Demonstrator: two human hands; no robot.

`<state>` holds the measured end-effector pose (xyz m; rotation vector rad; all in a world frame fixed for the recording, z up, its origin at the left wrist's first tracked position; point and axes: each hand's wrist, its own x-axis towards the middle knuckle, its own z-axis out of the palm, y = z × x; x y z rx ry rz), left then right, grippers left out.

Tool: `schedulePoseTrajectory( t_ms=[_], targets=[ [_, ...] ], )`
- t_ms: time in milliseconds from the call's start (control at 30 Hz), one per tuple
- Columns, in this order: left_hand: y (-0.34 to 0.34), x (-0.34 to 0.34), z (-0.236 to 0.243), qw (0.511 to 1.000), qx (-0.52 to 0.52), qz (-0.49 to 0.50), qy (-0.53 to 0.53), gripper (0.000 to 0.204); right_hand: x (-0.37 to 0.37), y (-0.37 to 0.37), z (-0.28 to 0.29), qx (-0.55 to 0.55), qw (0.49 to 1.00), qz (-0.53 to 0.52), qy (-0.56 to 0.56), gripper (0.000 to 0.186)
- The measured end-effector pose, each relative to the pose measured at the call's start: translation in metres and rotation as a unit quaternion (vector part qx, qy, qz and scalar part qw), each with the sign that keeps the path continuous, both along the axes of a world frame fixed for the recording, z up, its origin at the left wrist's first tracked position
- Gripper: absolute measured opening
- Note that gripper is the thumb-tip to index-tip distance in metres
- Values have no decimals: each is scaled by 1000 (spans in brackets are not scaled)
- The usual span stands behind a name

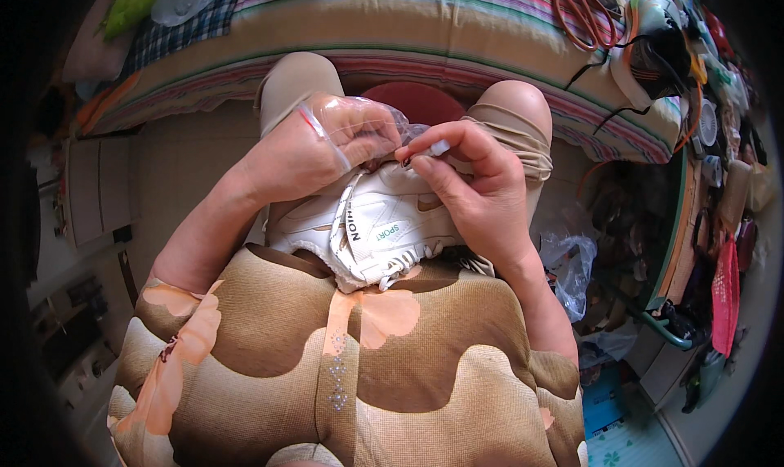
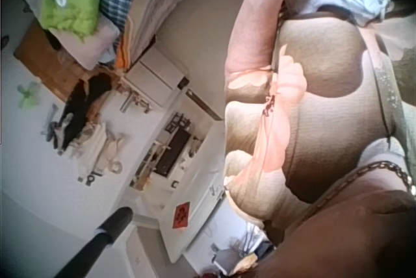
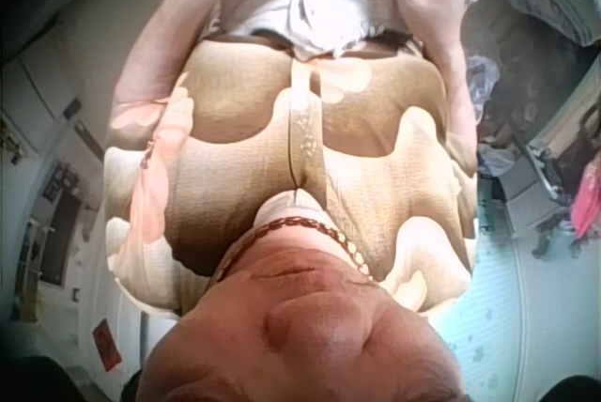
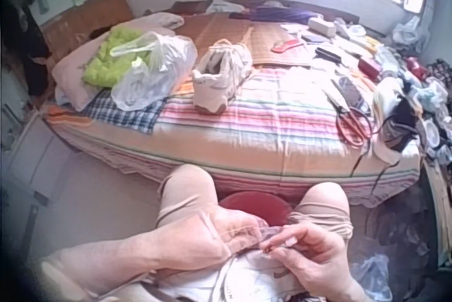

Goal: The person sits cross-legged on the floor and applies glue to a white sneaker using a small tube. They use scissors to cut the tip of the glue tube and later cut a small piece of plastic wrap, which they place over the glued area of the shoe.

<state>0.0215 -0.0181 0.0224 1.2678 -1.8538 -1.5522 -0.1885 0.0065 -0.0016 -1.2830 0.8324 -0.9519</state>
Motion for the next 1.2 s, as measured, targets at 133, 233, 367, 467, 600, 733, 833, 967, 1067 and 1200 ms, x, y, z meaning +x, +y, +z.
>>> schedulePoseTrajectory(
  t_ms=[133, 233, 367, 467, 600, 733, 833, 967, 1067, 1200],
  targets=[
    [0, 0, 0, 1000, -7, -5, -7, 11, 4, 0, -4, -94, 993, -6, 73, 11],
    [0, 1, 1, 1000, -19, -9, -22, 11, 7, -5, -2, -179, 974, 0, 137, 13],
    [1, 2, -4, 1000, -12, 0, -15, 12, 9, -5, 3, -204, 962, -8, 180, 13],
    [1, 2, -2, 999, -17, -5, -35, 11, 7, -5, -1, -174, 969, -3, 177, 11],
    [-2, 2, -4, 1000, -26, -9, -15, 11, 6, -2, 1, 14, 999, -44, 22, 4],
    [-3, 4, -6, 1000, 1, 4, -3, 11, -3, -11, -10, 6, 993, -86, -79, 10],
    [-4, 5, -5, 1000, 12, 4, -10, 11, -11, -10, -10, 96, 983, -86, -130, 12],
    [-4, 5, -6, 1000, 10, 0, -17, 11, -15, -14, -14, 140, 969, -78, -187, 14],
    [-7, 5, -11, 1000, 21, 1, -1, 12, -17, -24, -13, 168, 961, -47, -216, 15],
    [-8, 3, -16, 999, 23, -3, 23, 12, -17, -38, -19, 219, 943, 0, -250, 26]
  ],
)
